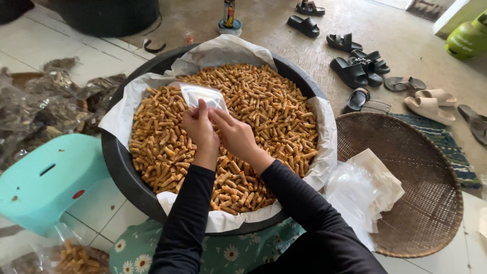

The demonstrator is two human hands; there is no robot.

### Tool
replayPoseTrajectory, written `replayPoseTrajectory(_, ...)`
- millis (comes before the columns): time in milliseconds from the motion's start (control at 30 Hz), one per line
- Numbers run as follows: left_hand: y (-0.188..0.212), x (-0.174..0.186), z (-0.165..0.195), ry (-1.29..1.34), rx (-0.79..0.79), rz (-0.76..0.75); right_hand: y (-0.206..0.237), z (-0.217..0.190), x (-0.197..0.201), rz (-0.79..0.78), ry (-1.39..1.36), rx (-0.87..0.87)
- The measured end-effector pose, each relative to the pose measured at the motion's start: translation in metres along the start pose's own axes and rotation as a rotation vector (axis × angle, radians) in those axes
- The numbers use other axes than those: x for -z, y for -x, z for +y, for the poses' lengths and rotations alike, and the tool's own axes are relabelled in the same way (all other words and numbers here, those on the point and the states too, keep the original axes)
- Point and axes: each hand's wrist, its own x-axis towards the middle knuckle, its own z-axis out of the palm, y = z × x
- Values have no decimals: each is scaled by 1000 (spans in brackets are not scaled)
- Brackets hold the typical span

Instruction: The person sits on the floor and fills clear plastic bags with cylindrical fried snacks by hand, taking handfuls from a large paper-lined basin and placing them into bags. They set filled bags on a woven tray and nearby piles and open new bags to continue filling.

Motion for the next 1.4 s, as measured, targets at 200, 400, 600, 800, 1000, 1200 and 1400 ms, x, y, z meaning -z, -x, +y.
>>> replayPoseTrajectory(200, 24, -4, 39, -798, -301, -291, -2, 16, -8, 47, -193, -386)
replayPoseTrajectory(400, 44, -20, 57, -989, -842, -435, 4, 18, -12, 228, -455, -378)
replayPoseTrajectory(600, 56, -22, 53, -1084, -539, -580, 8, 37, -12, 114, -705, -532)
replayPoseTrajectory(800, 59, -22, 54, -932, -764, -534, 12, 49, -7, -52, -804, -319)
replayPoseTrajectory(1000, 73, -33, 53, -1268, -304, -802, 0, 43, 15, 71, -807, -648)
replayPoseTrajectory(1200, 42, -16, 53, -157, -45, -626, -10, 44, 36, 78, -706, -375)
replayPoseTrajectory(1400, -27, 33, 44, 423, 471, -572, -3, 2, 20, -369, -493, -56)
